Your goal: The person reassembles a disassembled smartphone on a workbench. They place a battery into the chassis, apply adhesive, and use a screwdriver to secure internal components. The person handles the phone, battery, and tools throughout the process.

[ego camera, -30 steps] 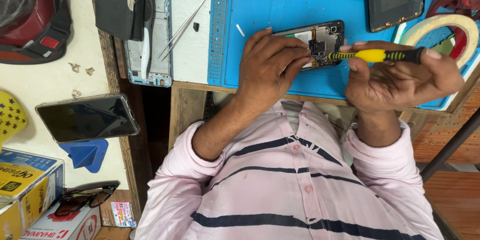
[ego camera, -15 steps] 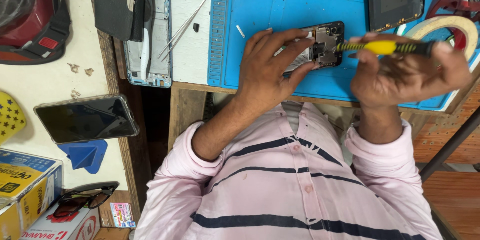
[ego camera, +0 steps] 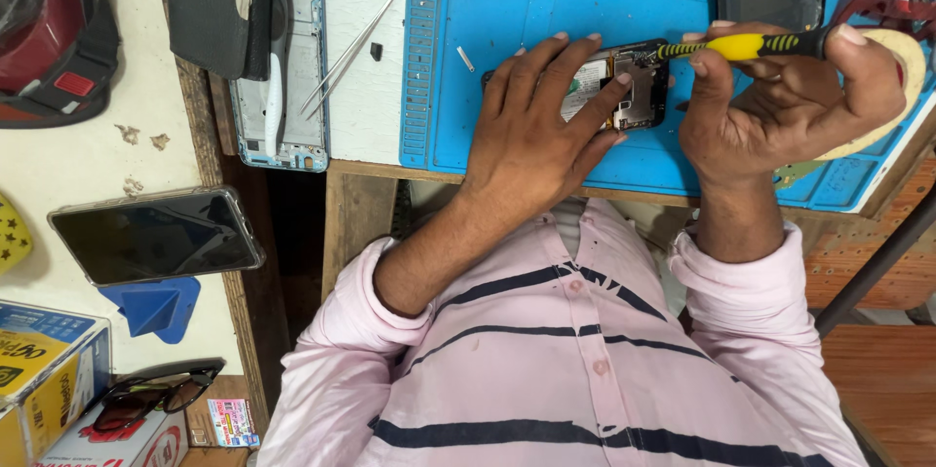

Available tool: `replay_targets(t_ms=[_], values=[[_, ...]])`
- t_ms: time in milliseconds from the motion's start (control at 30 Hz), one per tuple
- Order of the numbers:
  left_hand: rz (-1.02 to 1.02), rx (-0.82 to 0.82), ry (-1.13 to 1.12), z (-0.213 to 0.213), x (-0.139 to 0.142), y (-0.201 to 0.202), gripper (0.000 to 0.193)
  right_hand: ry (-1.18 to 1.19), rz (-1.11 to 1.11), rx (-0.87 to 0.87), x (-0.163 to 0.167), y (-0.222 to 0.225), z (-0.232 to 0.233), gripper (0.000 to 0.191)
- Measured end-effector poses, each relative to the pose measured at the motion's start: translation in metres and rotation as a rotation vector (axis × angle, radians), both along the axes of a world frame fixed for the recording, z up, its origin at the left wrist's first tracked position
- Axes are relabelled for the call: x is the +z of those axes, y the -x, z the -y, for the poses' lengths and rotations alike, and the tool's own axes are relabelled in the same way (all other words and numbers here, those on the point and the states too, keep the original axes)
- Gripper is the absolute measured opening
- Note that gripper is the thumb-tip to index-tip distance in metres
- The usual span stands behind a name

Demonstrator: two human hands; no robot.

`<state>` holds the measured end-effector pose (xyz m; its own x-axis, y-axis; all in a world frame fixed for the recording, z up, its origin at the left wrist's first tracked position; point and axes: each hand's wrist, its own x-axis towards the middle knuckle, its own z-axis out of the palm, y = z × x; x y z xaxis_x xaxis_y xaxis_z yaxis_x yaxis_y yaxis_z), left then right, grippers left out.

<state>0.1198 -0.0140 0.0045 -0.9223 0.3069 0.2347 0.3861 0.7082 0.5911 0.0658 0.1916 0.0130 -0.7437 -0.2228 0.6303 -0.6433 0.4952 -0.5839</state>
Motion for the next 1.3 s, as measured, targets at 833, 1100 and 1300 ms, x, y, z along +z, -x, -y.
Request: replay_targets(t_ms=[833,1100,1300], values=[[0.025,-0.009,0.011,0.001,0.002,0.001,0.052,-0.206,-0.072,0.157,0.02,0.013,-0.004,0.073],[0.034,-0.007,0.028,-0.001,0.001,0.002,0.052,-0.23,-0.079,0.281,0.027,0.024,-0.006,0.073],[0.027,0.0,0.025,-0.002,0.002,0.001,0.052,-0.386,-0.258,0.13,0.037,0.021,-0.009,0.085]])
